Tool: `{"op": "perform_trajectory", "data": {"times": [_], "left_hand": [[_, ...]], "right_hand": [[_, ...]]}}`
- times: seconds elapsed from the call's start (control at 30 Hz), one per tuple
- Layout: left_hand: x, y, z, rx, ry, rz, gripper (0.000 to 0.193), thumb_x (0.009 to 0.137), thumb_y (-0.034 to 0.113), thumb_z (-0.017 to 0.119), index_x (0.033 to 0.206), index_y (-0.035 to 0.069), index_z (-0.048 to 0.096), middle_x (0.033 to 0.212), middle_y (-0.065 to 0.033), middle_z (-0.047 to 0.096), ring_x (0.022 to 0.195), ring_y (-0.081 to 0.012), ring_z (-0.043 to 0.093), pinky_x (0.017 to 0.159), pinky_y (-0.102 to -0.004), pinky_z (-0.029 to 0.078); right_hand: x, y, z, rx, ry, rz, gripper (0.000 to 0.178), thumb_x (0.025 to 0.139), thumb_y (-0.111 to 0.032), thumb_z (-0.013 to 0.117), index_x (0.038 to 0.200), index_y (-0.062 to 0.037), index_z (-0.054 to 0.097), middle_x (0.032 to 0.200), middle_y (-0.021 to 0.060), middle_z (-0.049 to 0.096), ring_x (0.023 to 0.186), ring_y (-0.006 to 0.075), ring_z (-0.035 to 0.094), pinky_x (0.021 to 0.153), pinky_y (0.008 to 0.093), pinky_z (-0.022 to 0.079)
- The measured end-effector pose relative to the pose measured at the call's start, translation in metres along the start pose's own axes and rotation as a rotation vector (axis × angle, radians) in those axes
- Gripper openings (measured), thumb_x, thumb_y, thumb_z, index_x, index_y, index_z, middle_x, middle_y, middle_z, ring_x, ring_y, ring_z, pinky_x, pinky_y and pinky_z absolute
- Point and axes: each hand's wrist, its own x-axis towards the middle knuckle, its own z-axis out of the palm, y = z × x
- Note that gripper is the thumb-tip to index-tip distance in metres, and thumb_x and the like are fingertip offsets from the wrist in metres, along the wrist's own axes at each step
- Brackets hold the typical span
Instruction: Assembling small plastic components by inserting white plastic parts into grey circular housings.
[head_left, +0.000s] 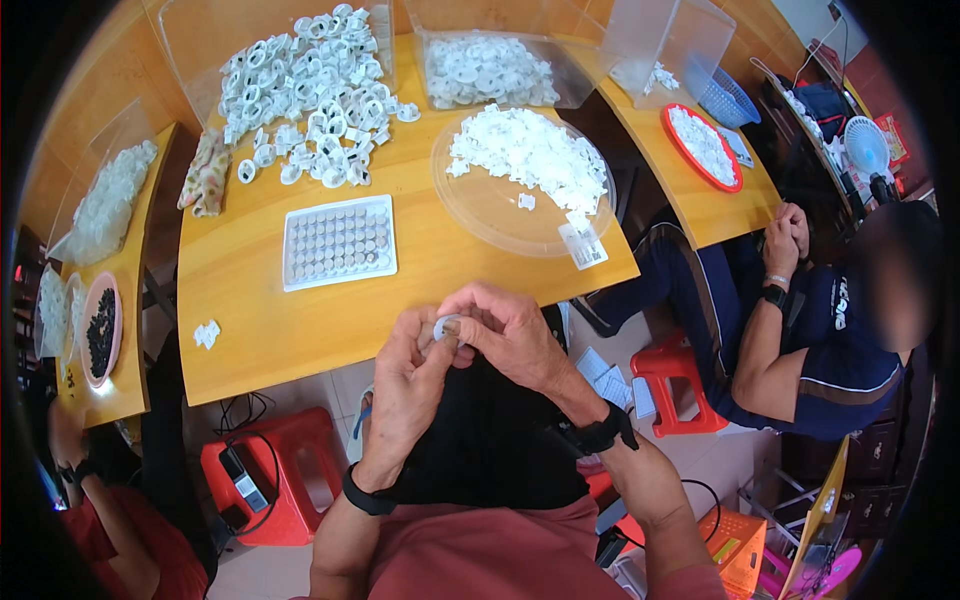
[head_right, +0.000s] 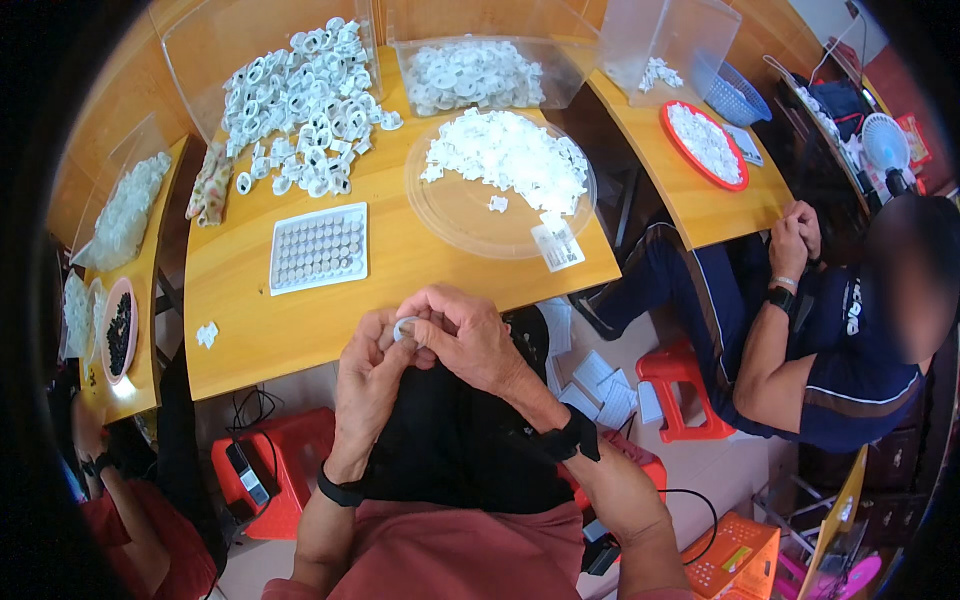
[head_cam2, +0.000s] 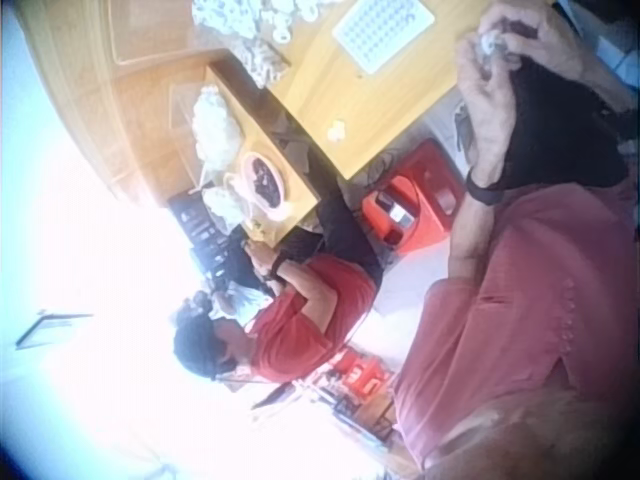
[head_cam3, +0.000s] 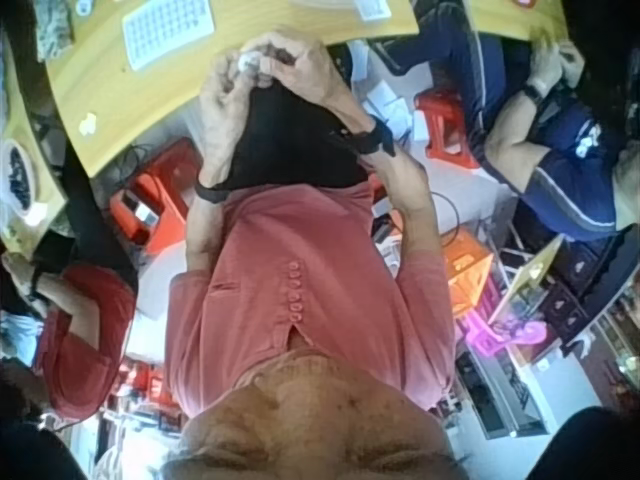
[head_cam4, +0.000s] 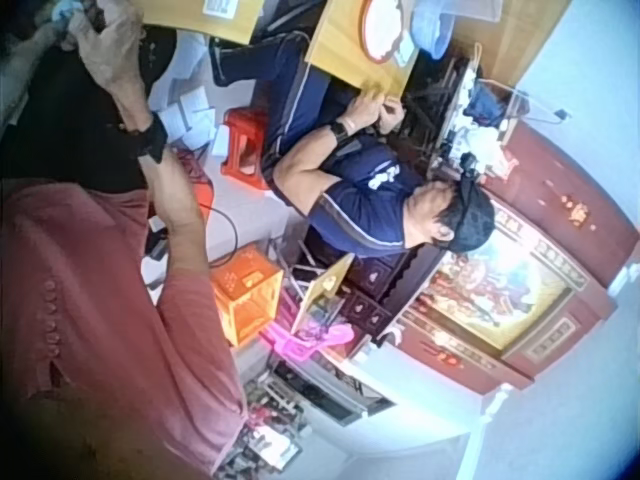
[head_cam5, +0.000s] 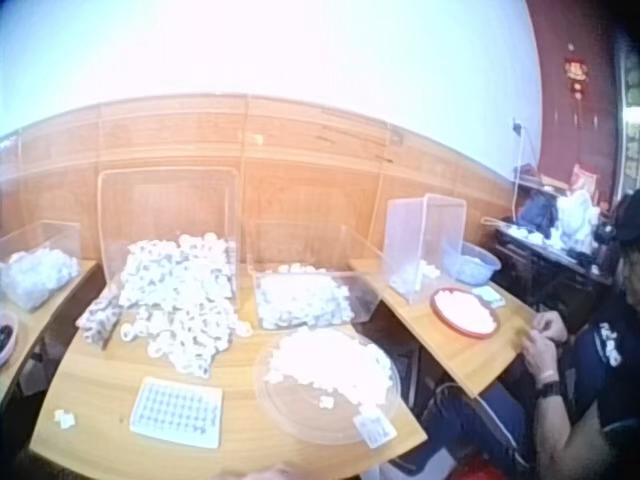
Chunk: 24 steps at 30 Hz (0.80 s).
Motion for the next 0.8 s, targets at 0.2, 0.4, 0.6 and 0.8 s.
{"op": "perform_trajectory", "data": {"times": [0.2, 0.4, 0.6, 0.8], "left_hand": [[0.003, 0.0, 0.001, 0.055, -0.003, 0.049, 0.02, 0.093, 0.001, 0.051, 0.112, -0.005, 0.049, 0.089, -0.0082, 0.061, 0.076, -0.0114, 0.061, 0.07, -0.0238, 0.051], [0.004, 0.002, -0.01, -0.119, -0.031, -0.035, 0.021, 0.092, 0.002, 0.051, 0.112, -0.004, 0.051, 0.089, -0.0085, 0.062, 0.077, -0.0124, 0.061, 0.07, -0.0244, 0.051], [0.001, 0.0, -0.018, -0.181, -0.076, -0.111, 0.021, 0.092, 0.008, 0.051, 0.11, -0.003, 0.056, 0.093, -0.0088, 0.063, 0.081, -0.0134, 0.062, 0.074, -0.028, 0.053], [-0.007, 0.007, -0.022, -0.315, -0.177, -0.128, 0.031, 0.096, 0.019, 0.047, 0.115, -0.004, 0.055, 0.1, -0.0111, 0.063, 0.086, -0.016, 0.063, 0.079, -0.0301, 0.052]], "right_hand": [[0.002, -0.003, 0.003, -0.073, 0.06, -0.017, 0.012, 0.092, -0.009, 0.058, 0.098, 0.001, 0.059, 0.077, 0.0007, 0.059, 0.065, 0.0045, 0.053, 0.058, 0.019, 0.045], [-0.003, 0.004, 0.007, 0.085, 0.083, -0.129, 0.022, 0.082, -0.004, 0.064, 0.103, -0.0019, 0.059, 0.078, 0.0046, 0.06, 0.058, 0.0089, 0.053, 0.054, 0.0223, 0.045], [-0.019, -0.019, 0.016, -0.452, 0.108, -0.368, 0.037, 0.074, 0.002, 0.071, 0.109, -0.0043, 0.061, 0.096, 0.0044, 0.057, 0.077, 0.0095, 0.054, 0.067, 0.0227, 0.045], [-0.022, -0.008, 0.016, -0.17, 0.149, -0.27, 0.033, 0.072, 0.004, 0.07, 0.104, -0.0017, 0.064, 0.093, 0.0034, 0.057, 0.073, 0.0103, 0.053, 0.064, 0.0224, 0.045]]}}
